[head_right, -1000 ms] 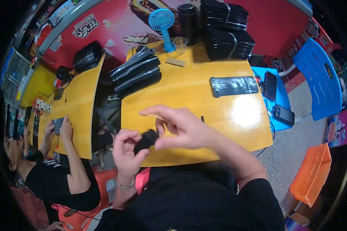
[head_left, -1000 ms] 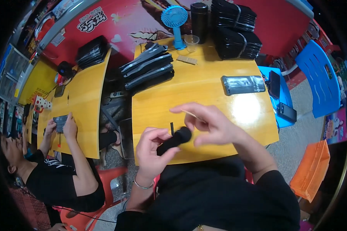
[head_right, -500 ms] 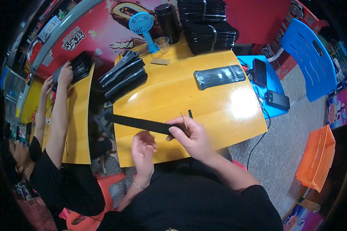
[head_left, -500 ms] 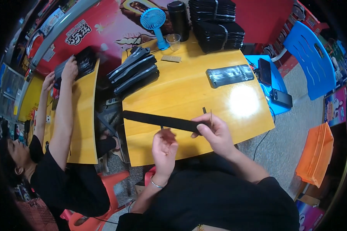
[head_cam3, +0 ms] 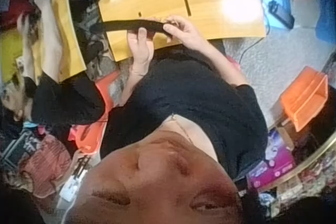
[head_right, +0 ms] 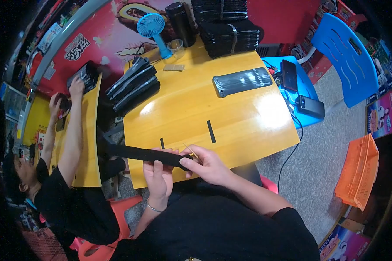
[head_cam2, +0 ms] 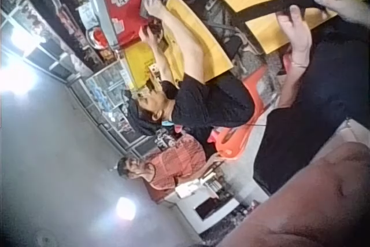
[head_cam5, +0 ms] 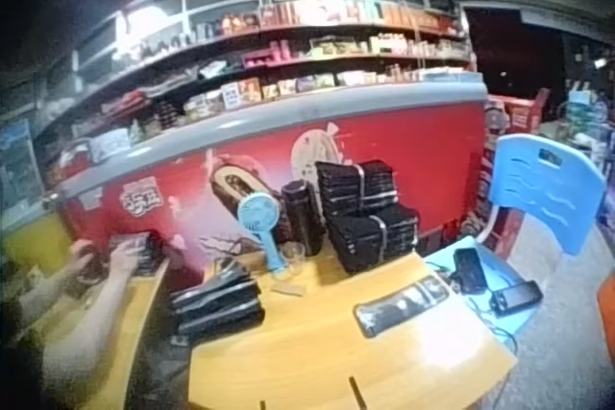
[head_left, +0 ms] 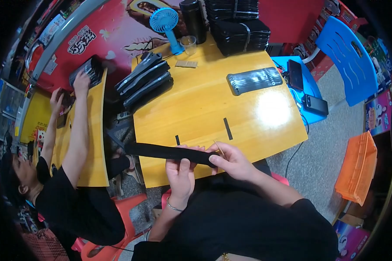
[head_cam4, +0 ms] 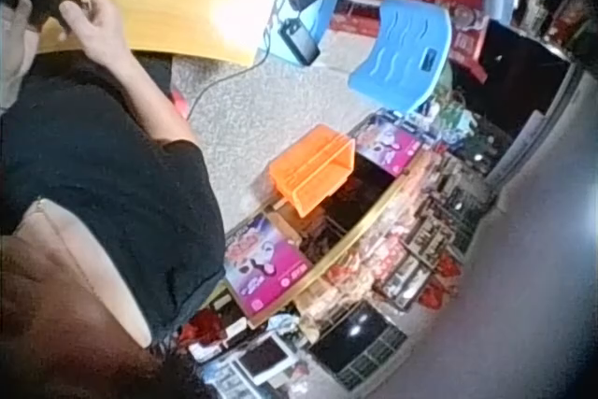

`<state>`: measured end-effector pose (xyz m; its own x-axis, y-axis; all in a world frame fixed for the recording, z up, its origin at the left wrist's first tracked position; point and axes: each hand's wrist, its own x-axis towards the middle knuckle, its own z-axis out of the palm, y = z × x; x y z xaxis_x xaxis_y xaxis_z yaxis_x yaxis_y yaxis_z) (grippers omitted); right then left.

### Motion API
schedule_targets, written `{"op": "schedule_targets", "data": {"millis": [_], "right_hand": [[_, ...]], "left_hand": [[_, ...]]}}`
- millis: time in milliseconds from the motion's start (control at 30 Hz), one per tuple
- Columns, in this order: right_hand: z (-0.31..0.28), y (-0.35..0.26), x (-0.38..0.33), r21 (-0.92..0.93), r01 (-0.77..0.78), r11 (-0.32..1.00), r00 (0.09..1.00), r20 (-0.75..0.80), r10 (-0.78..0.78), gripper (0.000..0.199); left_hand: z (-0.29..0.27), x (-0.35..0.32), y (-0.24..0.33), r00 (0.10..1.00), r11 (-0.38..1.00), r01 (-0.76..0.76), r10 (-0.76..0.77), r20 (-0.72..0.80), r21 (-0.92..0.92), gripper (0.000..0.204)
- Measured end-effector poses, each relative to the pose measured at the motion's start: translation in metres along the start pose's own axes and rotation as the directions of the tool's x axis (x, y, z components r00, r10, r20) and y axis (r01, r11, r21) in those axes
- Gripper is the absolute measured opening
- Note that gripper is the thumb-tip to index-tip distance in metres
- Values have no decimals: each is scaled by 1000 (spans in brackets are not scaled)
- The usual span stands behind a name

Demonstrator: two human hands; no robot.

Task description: Inspecting and organizing black fabric straps on a workbench.

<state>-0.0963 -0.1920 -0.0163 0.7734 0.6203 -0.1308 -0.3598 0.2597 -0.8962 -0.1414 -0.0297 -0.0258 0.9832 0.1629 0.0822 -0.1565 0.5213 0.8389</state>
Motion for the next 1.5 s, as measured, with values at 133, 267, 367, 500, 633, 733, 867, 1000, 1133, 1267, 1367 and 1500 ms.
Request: {"op": "schedule_targets", "data": {"millis": [133,267,367,500,633,733,867,1000,1133,1267,1367,1500], "right_hand": [[-1,-8,-1,-177,-31,984,999,38,38,32],[3,-4,-2,-238,-11,971,1000,1,11,32],[6,-6,-1,-226,-25,974,1000,-19,21,32],[6,-4,-1,-229,-32,973,999,-31,26,33],[12,-16,-4,-474,34,880,995,-69,-76,32],[6,-9,-2,-612,103,784,993,14,-119,27],[11,0,0,-353,35,935,993,-97,-73,19],[17,-17,3,-66,-98,993,995,-14,98,29],[7,-7,3,-212,-24,977,1000,-24,19,34],[7,-13,-1,-317,56,947,992,-92,-90,32],[10,-17,-2,-620,69,782,978,-114,-176,29],[20,-13,0,-750,221,624,936,-17,-352,31]], "left_hand": [[-2,3,0,988,996,50,-61,-144,-79,30],[-3,3,0,986,992,62,-78,-146,-108,31],[-4,2,2,982,994,53,-69,-176,-98,31],[-7,3,4,984,993,49,-66,-165,-106,31],[-10,1,4,981,994,54,-71,-180,-95,30],[-21,0,-3,985,999,47,-44,-165,13,30],[-8,3,8,991,998,58,-61,-116,-29,43],[-1,2,8,993,990,47,-60,100,131,52],[-5,2,5,989,982,29,-55,136,188,44],[-2,5,12,998,998,62,-62,-11,-25,39],[-5,7,14,995,996,49,-55,-80,-69,37],[-8,6,10,990,996,-22,9,-144,-92,35]]}}
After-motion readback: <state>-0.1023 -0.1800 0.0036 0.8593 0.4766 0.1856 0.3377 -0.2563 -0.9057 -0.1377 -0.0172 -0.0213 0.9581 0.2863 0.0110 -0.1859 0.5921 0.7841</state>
